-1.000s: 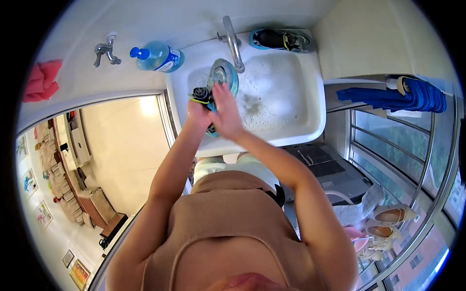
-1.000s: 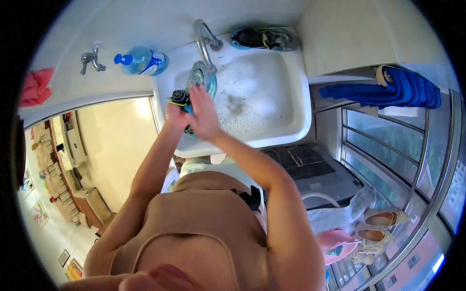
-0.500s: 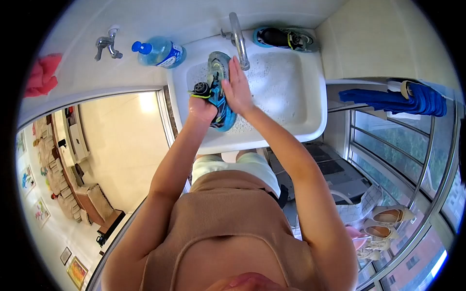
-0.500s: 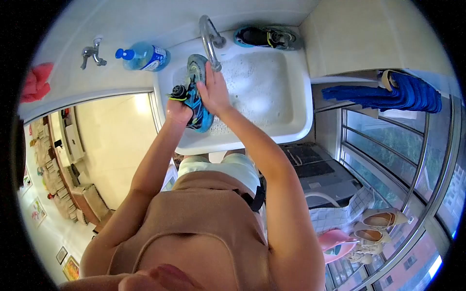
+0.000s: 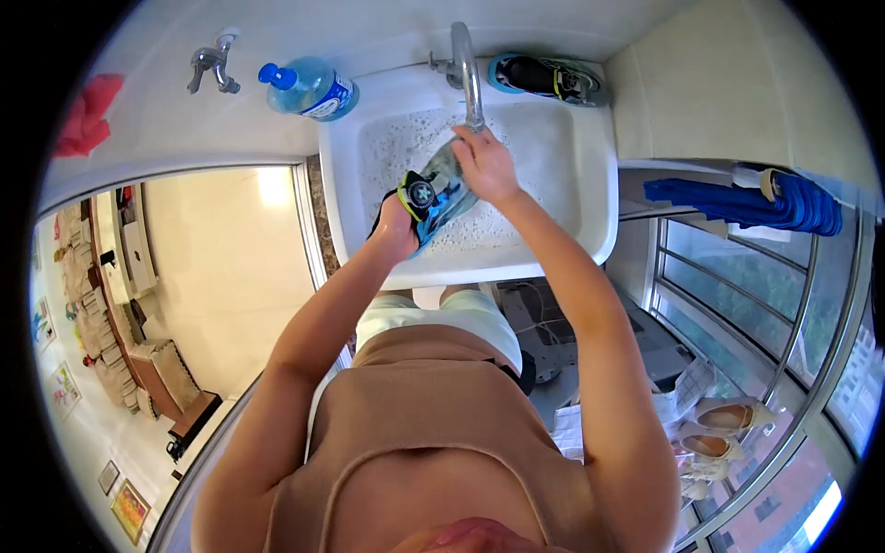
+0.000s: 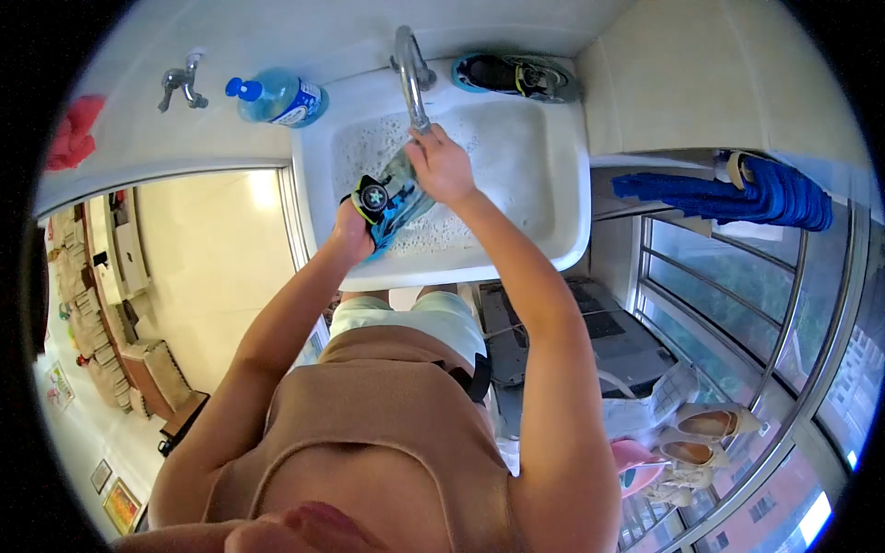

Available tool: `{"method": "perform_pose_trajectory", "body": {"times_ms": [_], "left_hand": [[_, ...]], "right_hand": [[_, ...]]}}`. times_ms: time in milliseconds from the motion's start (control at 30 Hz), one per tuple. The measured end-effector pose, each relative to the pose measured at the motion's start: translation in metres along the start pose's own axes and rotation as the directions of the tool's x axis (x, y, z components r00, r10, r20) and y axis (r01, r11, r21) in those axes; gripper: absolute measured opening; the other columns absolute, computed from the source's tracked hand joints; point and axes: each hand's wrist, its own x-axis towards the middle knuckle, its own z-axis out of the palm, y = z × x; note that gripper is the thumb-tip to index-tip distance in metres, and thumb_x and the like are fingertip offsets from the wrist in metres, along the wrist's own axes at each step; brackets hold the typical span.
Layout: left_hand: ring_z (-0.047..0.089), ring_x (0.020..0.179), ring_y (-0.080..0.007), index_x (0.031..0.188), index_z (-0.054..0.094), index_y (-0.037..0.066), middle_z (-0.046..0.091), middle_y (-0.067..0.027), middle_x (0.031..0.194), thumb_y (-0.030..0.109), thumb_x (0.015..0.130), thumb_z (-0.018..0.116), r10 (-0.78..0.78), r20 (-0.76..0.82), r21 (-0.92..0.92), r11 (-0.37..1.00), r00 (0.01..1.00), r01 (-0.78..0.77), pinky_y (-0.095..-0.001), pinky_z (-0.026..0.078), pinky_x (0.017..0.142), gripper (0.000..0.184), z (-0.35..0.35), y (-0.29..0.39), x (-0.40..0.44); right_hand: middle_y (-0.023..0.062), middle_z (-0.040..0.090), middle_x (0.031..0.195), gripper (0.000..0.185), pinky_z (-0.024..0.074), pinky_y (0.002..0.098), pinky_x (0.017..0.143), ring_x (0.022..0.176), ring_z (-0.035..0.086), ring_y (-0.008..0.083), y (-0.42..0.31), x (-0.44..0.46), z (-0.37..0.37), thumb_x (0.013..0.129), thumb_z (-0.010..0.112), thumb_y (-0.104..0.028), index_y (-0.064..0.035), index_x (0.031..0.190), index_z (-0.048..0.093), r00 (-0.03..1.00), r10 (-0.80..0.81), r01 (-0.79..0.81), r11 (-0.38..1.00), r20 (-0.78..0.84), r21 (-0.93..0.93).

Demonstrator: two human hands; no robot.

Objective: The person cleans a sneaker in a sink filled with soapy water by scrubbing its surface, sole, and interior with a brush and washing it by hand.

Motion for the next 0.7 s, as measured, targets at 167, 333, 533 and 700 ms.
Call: {"method": "perform_pose_trajectory", "body": {"times_ms": [167, 333, 533, 700], "left_hand": [[0.058, 0.087, -0.0122, 0.11, 0.059, 0.002, 0.062, -0.0058, 0.097, 0.017, 0.093, 0.045, 0.004, 0.156, 0.569, 0.817, 0.988, -0.093, -0.0285, 0.047, 0.08, 0.026, -0.029, 0.016, -0.006], [0.051, 0.111, -0.0267, 0.12, 0.054, 0.006, 0.055, -0.0135, 0.119, 0.02, 0.087, 0.056, -0.117, 0.66, 0.715, -0.205, 0.742, -0.668, -0.0371, 0.037, 0.097, 0.036, -0.031, 0.038, -0.019], [0.054, 0.1, -0.0324, 0.106, 0.059, 0.007, 0.058, -0.0146, 0.107, 0.024, 0.078, 0.055, -0.21, 0.71, 0.559, -0.414, 0.673, -0.719, -0.0406, 0.041, 0.089, 0.033, 0.003, 0.034, -0.021], [0.056, 0.088, -0.0276, 0.095, 0.059, 0.009, 0.062, -0.0127, 0.094, 0.027, 0.071, 0.056, -0.47, -0.004, 0.661, -0.663, 0.883, -0.35, -0.0388, 0.043, 0.083, 0.03, 0.032, 0.022, -0.002]], "right_hand": [[0.0111, 0.055, 0.12, 0.035, 0.047, 0.0379, 0.085, 0.103, 0.055, 0.0322, 0.006, -0.007, -0.026, 0.085, 0.057, -0.021, -0.0036, 0.115, 0.055, 0.857, -0.293, 0.342, 0.939, 0.425, -0.042], [0.0073, 0.03, 0.146, 0.063, 0.0288, 0.0395, 0.108, 0.136, 0.024, 0.0267, -0.043, -0.031, -0.056, 0.084, 0.055, -0.023, -0.0052, 0.14, 0.031, 0.659, -0.427, 0.467, 0.878, 0.619, 0.108], [0.0099, 0.035, 0.143, 0.052, 0.0274, 0.0415, 0.107, 0.135, 0.025, 0.0293, -0.067, 0.005, -0.015, 0.087, 0.051, -0.023, -0.0042, 0.134, 0.04, 0.617, -0.6, 0.576, 0.785, 0.509, 0.227], [0.0114, 0.063, 0.105, 0.033, 0.037, 0.0382, 0.096, 0.109, 0.053, 0.0289, -0.125, 0.057, 0.01, 0.088, 0.048, -0.029, -0.0027, 0.088, 0.067, 0.366, 0.184, 0.325, 0.893, 0.912, -0.311]]}}
